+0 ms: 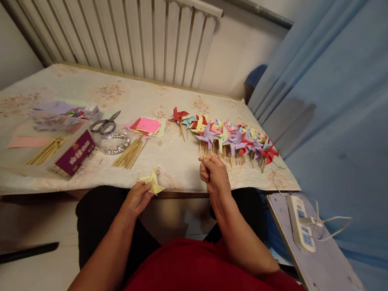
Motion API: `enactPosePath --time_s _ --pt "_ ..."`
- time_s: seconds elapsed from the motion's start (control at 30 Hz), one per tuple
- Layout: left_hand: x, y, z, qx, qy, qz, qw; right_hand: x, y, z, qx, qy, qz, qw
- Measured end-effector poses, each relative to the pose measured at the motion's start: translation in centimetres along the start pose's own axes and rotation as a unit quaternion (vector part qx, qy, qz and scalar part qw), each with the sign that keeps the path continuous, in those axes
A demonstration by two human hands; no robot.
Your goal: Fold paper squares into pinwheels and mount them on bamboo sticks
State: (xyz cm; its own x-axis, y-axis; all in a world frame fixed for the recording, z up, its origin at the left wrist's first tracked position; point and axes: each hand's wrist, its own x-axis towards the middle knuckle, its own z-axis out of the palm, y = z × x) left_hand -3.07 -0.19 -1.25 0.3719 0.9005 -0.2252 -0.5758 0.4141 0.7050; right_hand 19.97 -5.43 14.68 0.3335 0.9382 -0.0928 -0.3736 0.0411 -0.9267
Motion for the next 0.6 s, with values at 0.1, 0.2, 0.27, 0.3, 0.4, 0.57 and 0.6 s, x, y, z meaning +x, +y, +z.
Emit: enactPosePath --time_s 0.1,0.2,0.27,0.3,0.4,0.57,0.6 --pt "-0.2 0.2 0.5 -0.017 -0.003 -0.003 1.000 -0.1 0.0 -0.1 -0.006 0.000 -0.006 1.000" --pt "-0.6 0.8 2.4 -0.059 -0.021 0.000 0.998 -0.2 0.1 0.1 -0.019 0.006 -0.017 1.000" --pt "-0.9 1.3 4.4 -0.075 -0.061 -0.003 0.995 -0.3 0.1 0.4 -0.027 0.014 -0.018 0.999" --pt "-0.9 1.7 5.6 -0.078 -0.082 -0.003 0.994 -0.4 0.1 0.6 -0.029 0.016 -0.015 0.999" --pt "-1.1 2.5 9.3 -0.092 -0.139 0.006 0.986 -0.9 0.0 1.3 -0.022 0.004 -0.001 1.000" --pt "-1.4 3.5 13.8 -0.100 -0.207 0.023 0.973 -2.1 -0.3 2.3 -0.019 -0.032 -0.005 0.999" --pt "-1.4 3.5 14.4 -0.105 -0.216 0.022 0.971 -2.4 -0.4 2.5 -0.017 -0.038 -0.008 0.999"
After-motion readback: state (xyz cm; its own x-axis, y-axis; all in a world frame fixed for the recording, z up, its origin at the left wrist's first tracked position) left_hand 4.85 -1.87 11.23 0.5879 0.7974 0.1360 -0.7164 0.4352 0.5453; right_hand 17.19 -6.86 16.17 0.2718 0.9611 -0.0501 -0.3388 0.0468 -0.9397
